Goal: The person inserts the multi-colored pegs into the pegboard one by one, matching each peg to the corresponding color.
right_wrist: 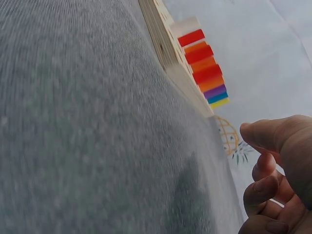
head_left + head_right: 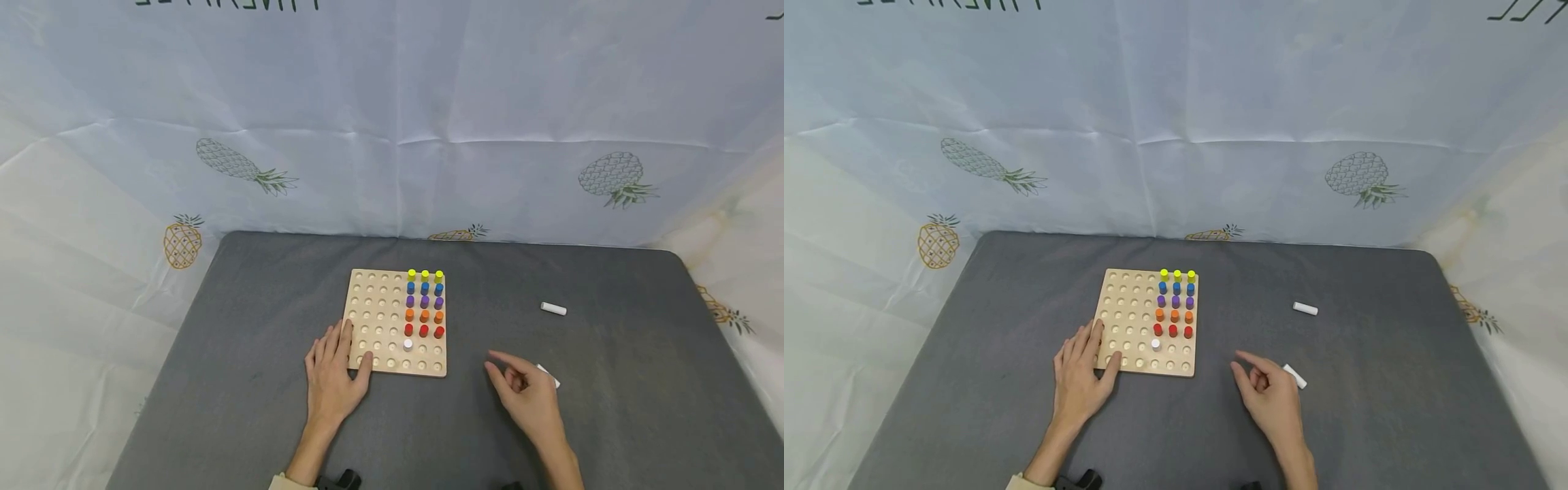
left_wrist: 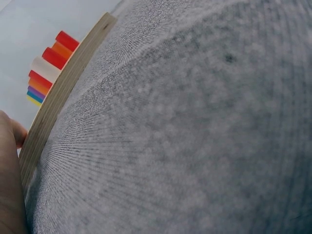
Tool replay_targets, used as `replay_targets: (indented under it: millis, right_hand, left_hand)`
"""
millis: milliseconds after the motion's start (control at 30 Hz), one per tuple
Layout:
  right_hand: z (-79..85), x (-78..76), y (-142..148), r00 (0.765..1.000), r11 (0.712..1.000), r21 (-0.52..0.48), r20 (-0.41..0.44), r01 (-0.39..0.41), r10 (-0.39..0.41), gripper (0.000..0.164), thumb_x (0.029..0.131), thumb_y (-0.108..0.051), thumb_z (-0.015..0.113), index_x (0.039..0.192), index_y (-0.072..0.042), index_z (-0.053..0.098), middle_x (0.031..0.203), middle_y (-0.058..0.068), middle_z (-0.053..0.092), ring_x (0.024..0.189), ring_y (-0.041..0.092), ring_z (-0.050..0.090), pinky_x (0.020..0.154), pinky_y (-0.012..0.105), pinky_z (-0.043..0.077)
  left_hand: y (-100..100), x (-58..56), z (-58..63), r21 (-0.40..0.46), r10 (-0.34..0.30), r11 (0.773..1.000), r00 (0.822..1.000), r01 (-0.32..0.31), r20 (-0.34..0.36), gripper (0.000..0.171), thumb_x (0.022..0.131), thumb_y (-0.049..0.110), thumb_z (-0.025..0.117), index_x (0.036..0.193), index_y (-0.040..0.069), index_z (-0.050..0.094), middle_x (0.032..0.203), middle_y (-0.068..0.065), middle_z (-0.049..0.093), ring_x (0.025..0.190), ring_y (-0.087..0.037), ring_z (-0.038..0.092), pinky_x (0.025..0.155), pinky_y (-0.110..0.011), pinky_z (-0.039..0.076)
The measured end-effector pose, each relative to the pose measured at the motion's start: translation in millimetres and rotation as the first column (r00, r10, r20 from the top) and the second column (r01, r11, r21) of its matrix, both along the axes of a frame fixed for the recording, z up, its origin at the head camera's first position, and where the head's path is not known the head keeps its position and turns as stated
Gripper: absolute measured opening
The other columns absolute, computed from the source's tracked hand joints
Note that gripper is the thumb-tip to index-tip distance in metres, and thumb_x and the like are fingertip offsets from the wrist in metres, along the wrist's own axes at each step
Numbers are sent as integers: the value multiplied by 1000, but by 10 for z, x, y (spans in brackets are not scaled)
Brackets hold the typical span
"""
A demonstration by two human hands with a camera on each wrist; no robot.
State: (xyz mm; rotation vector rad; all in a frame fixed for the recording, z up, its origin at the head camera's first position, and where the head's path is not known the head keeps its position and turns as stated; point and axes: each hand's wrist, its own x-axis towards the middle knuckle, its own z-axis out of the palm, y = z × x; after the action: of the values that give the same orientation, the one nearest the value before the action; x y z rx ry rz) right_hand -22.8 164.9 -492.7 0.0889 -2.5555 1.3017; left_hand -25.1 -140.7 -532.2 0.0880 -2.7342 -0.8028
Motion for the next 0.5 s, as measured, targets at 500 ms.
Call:
replay_targets:
  millis: [500]
  right_hand:
    - [-6, 112, 337, 992, 990, 90, 54, 109, -115, 18, 82, -1, 83, 99, -6, 81, 56, -9, 44, 45, -7, 29, 42, 15, 29]
  left_hand:
    - [2, 0, 10, -11, 2, 1000, 1000, -2, 11, 68, 94, 39, 65, 154, 11, 47, 154, -17, 52, 143, -39, 46, 117, -61, 27]
